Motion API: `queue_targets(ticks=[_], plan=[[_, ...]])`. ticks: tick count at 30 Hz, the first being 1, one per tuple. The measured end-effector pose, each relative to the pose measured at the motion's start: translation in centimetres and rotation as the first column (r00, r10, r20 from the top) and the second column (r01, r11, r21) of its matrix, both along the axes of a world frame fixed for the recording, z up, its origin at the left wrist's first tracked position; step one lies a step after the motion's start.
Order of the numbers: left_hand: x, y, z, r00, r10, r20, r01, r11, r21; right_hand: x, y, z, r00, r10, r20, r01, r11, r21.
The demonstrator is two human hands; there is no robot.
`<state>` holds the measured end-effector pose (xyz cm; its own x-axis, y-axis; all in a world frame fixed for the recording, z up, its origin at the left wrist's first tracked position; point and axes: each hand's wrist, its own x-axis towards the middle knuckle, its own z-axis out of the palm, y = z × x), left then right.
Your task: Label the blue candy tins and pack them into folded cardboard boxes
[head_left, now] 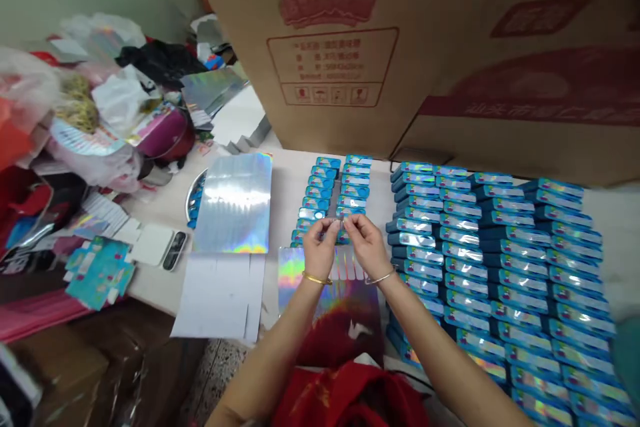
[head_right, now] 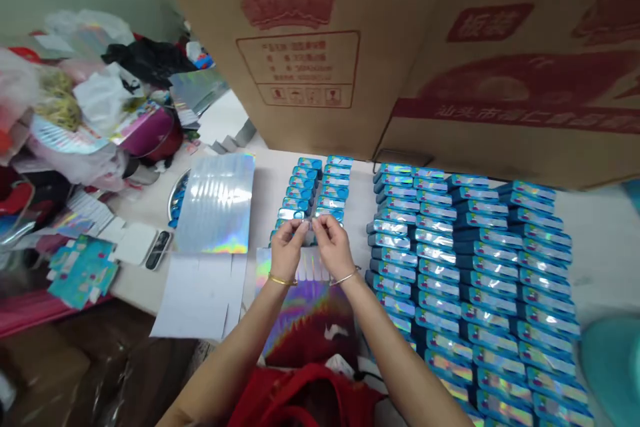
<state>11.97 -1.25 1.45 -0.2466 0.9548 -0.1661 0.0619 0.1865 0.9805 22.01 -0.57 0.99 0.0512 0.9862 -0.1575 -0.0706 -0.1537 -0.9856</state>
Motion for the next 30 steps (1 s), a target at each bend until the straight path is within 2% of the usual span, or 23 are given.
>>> queue_targets(ticks=[2, 4, 7, 10, 15, 18, 20, 21, 22, 23, 24, 26, 28, 30], plan=[[-0.5, -1.8, -0.1, 0.995, -0.009, 0.099, 0.011, 1.000, -0.014, -0.3, -1.9, 0.2, 0.999, 0.032, 0.020, -0.032, 0.999, -0.014], [-1.4, -3.6, -0.4, 0.991, 0.005, 0.136, -0.001, 1.000, -0.026, -0.4, -3.8, -0.1, 0.997, 0.059, 0.048, -0.057, 0.998, -0.038], [-3.3, -5.7, -1.0, 0.988, 0.062, 0.144, -0.052, 0.996, -0.068, -0.4, -6.2, -1.2, 0.993, 0.077, 0.092, -0.068, 0.993, -0.095], [-4.9, -6.7, -1.9, 0.988, 0.077, 0.135, -0.064, 0.993, -0.096, -0.6, -8.1, -2.7, 0.986, 0.079, 0.146, -0.058, 0.988, -0.142], [-5.3, -6.7, -3.2, 0.996, -0.087, -0.006, 0.086, 0.990, -0.114, -0.3, -9.7, -4.2, 0.964, 0.075, 0.256, -0.034, 0.986, -0.160], [-4.5, -6.5, -3.7, 0.986, -0.164, -0.022, 0.160, 0.978, -0.134, 0.6, -10.0, -4.9, 0.933, 0.067, 0.355, -0.019, 0.990, -0.138], [-4.0, -6.4, -3.8, 0.954, -0.232, -0.191, 0.209, 0.969, -0.131, 1.2, -10.1, -5.6, 0.908, 0.082, 0.410, -0.033, 0.992, -0.125], [-3.7, -6.4, -3.9, 0.897, -0.279, -0.342, 0.249, 0.960, -0.128, 1.5, -10.1, -5.9, 0.896, 0.091, 0.435, -0.044, 0.992, -0.119], [-3.5, -6.4, -3.9, 0.797, -0.326, -0.508, 0.304, 0.944, -0.130, 1.7, -10.1, -6.2, 0.883, 0.100, 0.458, -0.053, 0.992, -0.113], [-3.4, -6.4, -4.1, 0.660, -0.366, -0.657, 0.368, 0.919, -0.142, 1.8, -10.1, -6.5, 0.872, 0.106, 0.477, -0.062, 0.992, -0.108], [-3.2, -6.5, -4.2, 0.515, -0.393, -0.762, 0.431, 0.887, -0.166, 1.9, -10.1, -6.8, 0.862, 0.113, 0.494, -0.072, 0.992, -0.101], [-2.9, -6.9, -4.7, 0.312, -0.425, -0.850, 0.527, 0.821, -0.217, 2.0, -10.1, -7.1, 0.841, 0.122, 0.527, -0.095, 0.992, -0.078], [-2.7, -7.5, -5.3, 0.214, -0.431, -0.877, 0.570, 0.784, -0.246, 1.9, -10.1, -7.1, 0.814, 0.135, 0.565, -0.133, 0.990, -0.045], [-2.7, -8.1, -5.9, 0.191, -0.420, -0.887, 0.577, 0.779, -0.245, 1.9, -10.1, -7.0, 0.762, 0.183, 0.621, -0.204, 0.978, -0.039]])
